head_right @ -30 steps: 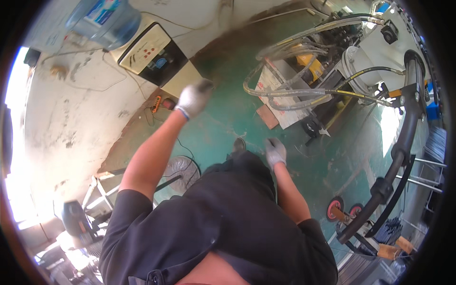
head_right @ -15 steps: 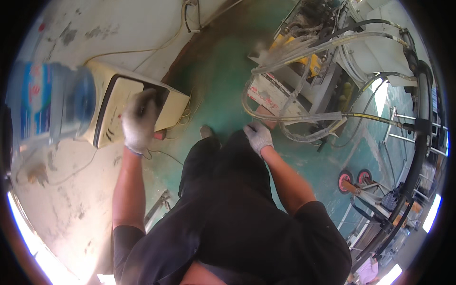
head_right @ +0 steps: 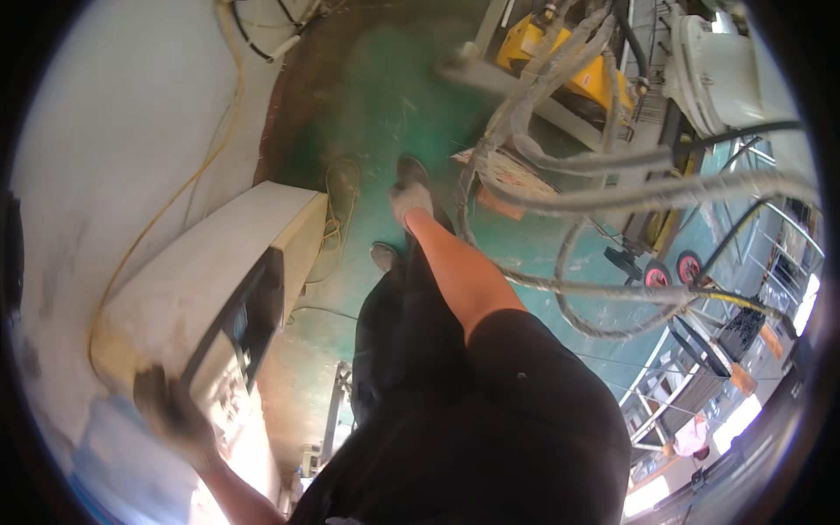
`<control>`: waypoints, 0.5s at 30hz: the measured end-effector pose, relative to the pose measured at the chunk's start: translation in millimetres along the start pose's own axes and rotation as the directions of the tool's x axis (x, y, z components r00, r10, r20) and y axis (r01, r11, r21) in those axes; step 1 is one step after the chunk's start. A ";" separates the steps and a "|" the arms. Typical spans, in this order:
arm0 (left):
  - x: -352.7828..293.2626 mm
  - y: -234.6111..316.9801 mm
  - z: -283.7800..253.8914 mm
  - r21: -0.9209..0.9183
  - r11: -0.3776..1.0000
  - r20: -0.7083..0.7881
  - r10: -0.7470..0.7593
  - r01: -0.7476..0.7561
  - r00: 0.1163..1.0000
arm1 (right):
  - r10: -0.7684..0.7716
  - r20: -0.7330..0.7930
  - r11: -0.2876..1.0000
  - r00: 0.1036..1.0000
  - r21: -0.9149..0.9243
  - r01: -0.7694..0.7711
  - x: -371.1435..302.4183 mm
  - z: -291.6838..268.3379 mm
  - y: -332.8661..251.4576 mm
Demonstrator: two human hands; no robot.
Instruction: The person feeds metal rods into a bending machine, operates the machine to bend them, and then uses a wooden jig to shape the bent rods into rectangular frames. The person also uses a tape measure to check dimensions and adjusts a clamp on the machine.
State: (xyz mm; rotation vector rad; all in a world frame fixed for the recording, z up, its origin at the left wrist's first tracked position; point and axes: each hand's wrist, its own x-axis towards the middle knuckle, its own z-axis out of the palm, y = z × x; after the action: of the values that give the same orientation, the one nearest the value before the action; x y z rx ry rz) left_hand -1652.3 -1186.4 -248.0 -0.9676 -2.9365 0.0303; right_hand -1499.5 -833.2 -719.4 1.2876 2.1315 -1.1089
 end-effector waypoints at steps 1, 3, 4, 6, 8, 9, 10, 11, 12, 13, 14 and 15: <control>-2.4 -3.2 3.1 0.059 0.998 -0.008 -0.010 0.010 1.000 | 0.033 0.008 0.999 0.999 -0.042 -0.033 34.7 11.5 3.5; 5.1 -4.0 -0.4 0.168 0.984 0.042 0.052 -0.059 0.998 | 0.103 0.023 0.988 0.994 -0.122 -0.099 99.5 33.4 16.8; 10.3 -3.4 -3.8 0.205 0.969 0.104 0.118 -0.138 0.988 | 0.134 0.035 0.978 0.990 -0.168 -0.126 127.6 45.4 26.1; 26.9 6.7 8.5 0.214 0.966 0.168 0.111 -0.146 0.980 | 0.188 0.068 0.946 0.980 -0.281 -0.162 178.9 66.5 50.7; 44.8 18.6 26.5 0.214 0.973 0.189 0.041 -0.082 0.981 | 0.199 0.096 0.892 0.975 -0.430 -0.140 225.3 87.9 87.4; 53.9 22.5 37.2 0.216 0.975 0.197 0.016 -0.060 0.980 | 0.171 0.104 0.853 0.980 -0.513 -0.094 248.1 101.1 111.2; 61.9 27.7 46.8 0.223 0.974 0.207 -0.011 -0.037 0.978 | 0.062 0.082 0.791 0.995 -0.611 0.001 268.4 108.5 128.5; 70.3 32.7 55.6 0.231 0.973 0.222 -0.031 -0.021 0.975 | 0.107 0.098 0.777 0.989 -0.629 -0.022 289.2 117.0 145.0; 71.1 41.4 61.1 0.248 0.969 0.238 -0.067 0.006 0.969 | 0.140 0.130 0.756 0.982 -0.655 -0.021 304.6 119.3 145.8; 80.8 46.0 68.0 0.253 0.967 0.252 -0.074 0.008 0.965 | 0.172 0.120 0.744 0.978 -0.666 -0.050 326.0 125.4 166.7; 91.4 48.8 76.2 0.256 0.967 0.262 -0.078 0.008 0.962 | 0.208 0.105 0.732 0.972 -0.676 -0.084 347.9 130.2 188.1; 115.8 40.3 95.4 0.227 0.973 0.252 -0.014 -0.045 0.968 | 0.260 0.023 0.733 0.965 -0.655 -0.182 384.2 141.2 246.9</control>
State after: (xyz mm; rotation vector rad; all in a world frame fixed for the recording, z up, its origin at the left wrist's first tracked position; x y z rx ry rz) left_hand -1726.4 -1085.4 -339.9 -1.0179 -3.0540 0.5218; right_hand -1479.0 -674.3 -1169.8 1.0596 1.9396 -0.2665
